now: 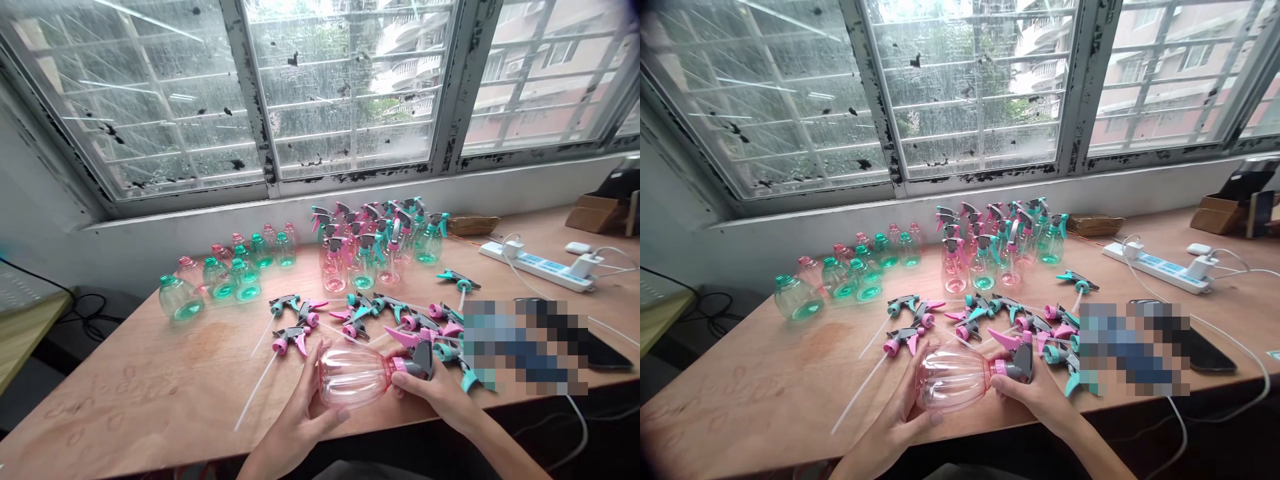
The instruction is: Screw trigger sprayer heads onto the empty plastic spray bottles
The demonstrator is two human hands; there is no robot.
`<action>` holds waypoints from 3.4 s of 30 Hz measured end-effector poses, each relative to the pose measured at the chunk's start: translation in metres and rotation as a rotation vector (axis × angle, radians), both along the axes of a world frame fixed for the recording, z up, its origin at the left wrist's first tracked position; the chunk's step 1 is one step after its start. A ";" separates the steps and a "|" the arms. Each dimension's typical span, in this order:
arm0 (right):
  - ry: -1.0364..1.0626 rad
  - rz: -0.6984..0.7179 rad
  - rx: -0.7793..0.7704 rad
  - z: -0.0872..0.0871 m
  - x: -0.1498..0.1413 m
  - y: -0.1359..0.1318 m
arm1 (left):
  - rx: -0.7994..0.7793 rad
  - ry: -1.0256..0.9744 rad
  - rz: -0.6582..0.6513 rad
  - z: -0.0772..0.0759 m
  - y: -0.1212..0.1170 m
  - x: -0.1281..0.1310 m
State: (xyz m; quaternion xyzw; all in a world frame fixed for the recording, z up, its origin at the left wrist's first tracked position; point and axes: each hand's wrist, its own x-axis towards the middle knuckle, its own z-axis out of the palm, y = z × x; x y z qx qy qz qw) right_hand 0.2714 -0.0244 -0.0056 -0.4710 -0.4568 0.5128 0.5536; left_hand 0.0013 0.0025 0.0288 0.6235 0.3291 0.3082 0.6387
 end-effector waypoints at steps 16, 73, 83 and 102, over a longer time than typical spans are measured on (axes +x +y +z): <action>0.058 -0.023 -0.008 -0.003 0.001 0.000 | 0.058 0.048 0.006 -0.003 0.000 -0.003; 0.064 0.024 0.043 -0.014 0.006 0.003 | 0.092 0.107 -0.014 0.003 0.002 0.000; 0.028 0.010 0.040 -0.018 0.007 0.005 | 0.056 0.081 -0.018 0.001 0.002 -0.001; 0.063 0.040 0.055 -0.014 0.005 0.005 | 0.056 0.085 -0.052 -0.001 0.003 -0.003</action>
